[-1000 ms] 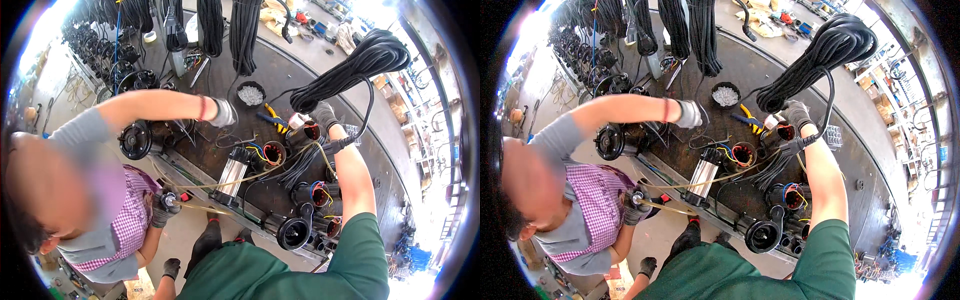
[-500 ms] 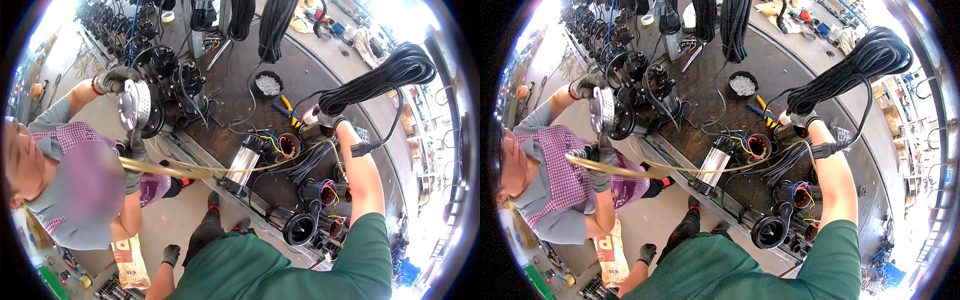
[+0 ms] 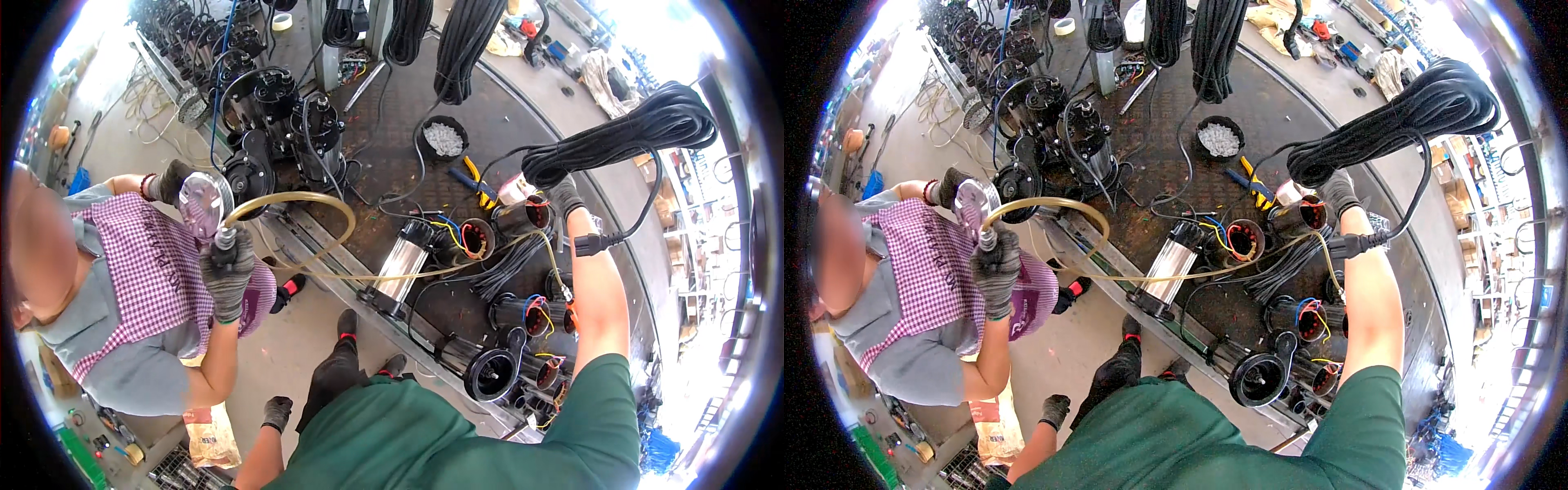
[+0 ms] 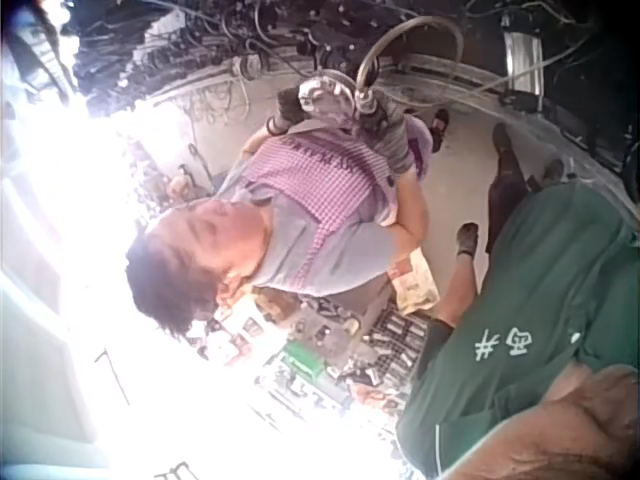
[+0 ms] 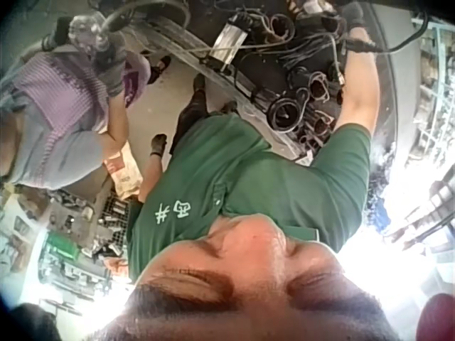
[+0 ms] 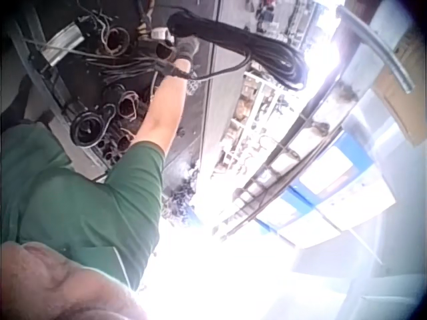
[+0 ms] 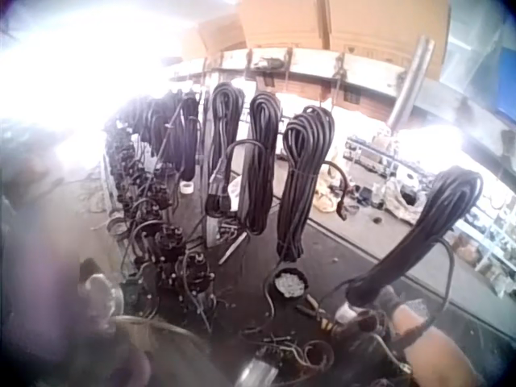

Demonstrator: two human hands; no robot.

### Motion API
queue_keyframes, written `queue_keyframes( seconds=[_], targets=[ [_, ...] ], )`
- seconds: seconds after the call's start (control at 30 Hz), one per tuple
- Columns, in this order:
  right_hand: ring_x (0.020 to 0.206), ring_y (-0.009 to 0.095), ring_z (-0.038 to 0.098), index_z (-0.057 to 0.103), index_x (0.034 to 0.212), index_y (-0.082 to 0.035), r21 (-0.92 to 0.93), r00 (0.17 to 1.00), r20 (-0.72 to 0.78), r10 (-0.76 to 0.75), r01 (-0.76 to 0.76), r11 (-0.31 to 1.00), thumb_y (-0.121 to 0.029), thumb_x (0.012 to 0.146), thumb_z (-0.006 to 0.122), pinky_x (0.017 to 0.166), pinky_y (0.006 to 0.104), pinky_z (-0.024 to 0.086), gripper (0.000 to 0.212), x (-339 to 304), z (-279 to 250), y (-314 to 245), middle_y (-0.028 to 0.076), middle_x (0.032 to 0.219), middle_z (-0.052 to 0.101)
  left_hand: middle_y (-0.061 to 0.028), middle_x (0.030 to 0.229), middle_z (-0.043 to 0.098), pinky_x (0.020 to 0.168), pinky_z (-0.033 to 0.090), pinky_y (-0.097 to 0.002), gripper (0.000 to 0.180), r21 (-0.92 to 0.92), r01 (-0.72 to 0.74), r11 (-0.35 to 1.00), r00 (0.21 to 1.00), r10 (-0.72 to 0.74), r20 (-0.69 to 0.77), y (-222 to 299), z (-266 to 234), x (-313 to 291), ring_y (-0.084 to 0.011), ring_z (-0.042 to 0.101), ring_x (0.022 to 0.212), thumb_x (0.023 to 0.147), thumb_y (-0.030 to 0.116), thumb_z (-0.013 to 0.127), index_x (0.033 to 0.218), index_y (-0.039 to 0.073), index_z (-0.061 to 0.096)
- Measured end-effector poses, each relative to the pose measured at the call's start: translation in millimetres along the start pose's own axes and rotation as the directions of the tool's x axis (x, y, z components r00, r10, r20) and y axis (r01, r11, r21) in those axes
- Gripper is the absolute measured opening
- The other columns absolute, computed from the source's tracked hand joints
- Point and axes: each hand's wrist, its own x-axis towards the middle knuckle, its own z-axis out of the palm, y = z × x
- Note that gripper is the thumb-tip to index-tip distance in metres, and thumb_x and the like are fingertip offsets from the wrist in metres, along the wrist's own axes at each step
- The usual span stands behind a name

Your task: The person fits a bearing into a metal plate, applies lubricant to a pump housing using a brush, and tightens screws into the housing using a pneumatic screwdriver.

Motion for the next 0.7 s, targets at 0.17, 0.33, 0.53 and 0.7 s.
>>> queue_keyframes(
  seconds=[0.17, 0.33, 0.53, 0.7],
  targets=[
    [0.126, 0.031, 0.057, 0.062, 0.135, -0.014, 0.031, 0.989, 0.038, 0.143, -0.144, 0.989, -0.054, 0.085, 0.07, 0.109, 0.0395, 0.042, 0.065, -9.3, 7.2, -31.6, 0.012, 0.136, 0.064, -0.0097, 0.073, 0.073, 0.061, 0.055, -0.0345, 0.019, -0.001, 0.015, 1.0, 1.0, -0.015, -0.005, 6.2, -1.5, -8.1, -0.019, 0.068, 0.061, 0.085, 0.021, 0.073, 0.096, 0.005, 0.077],
    [0.094, 0.029, 0.067, 0.072, 0.103, -0.005, 0.338, 0.972, -0.121, 0.201, -0.15, 0.929, -0.03, 0.08, 0.074, 0.087, 0.0409, 0.052, 0.034, -22.1, 4.0, -48.1, 0.012, 0.102, 0.073, -0.0096, 0.072, 0.073, 0.064, 0.056, -0.0346, 0.02, 0.148, -0.004, 0.989, 0.999, -0.002, 0.038, 33.3, -4.4, -10.2, -0.0197, 0.069, 0.062, 0.086, 0.024, 0.072, 0.094, 0.006, 0.078],
    [0.093, 0.033, 0.073, 0.074, 0.109, -0.005, 0.484, 0.892, -0.044, 0.45, -0.375, 0.791, -0.03, 0.082, 0.076, 0.083, 0.0414, 0.056, 0.036, -35.7, -60.5, -61.1, 0.016, 0.102, 0.076, -0.011, 0.072, 0.074, 0.067, 0.056, -0.0397, 0.019, 0.597, -0.181, 0.782, 0.979, 0.088, 0.182, 27.2, -9.8, 17.1, -0.0249, 0.072, 0.07, 0.086, 0.026, 0.071, 0.084, 0.008, 0.077],
    [0.068, 0.021, 0.064, 0.072, 0.092, 0.0, 0.952, 0.667, 0.22, 0.712, 0.012, -0.306, -0.005, 0.084, 0.071, 0.063, 0.0326, 0.056, 0.01, -74.2, -66.9, -58.8, 0.008, 0.077, 0.068, -0.0075, 0.072, 0.073, 0.059, 0.054, -0.0364, 0.013, 0.6, -0.442, 0.667, 0.897, 0.351, 0.269, 42.5, -27.3, 11.5, -0.0188, 0.068, 0.062, 0.086, 0.021, 0.073, 0.087, 0.008, 0.075]
  ],
)
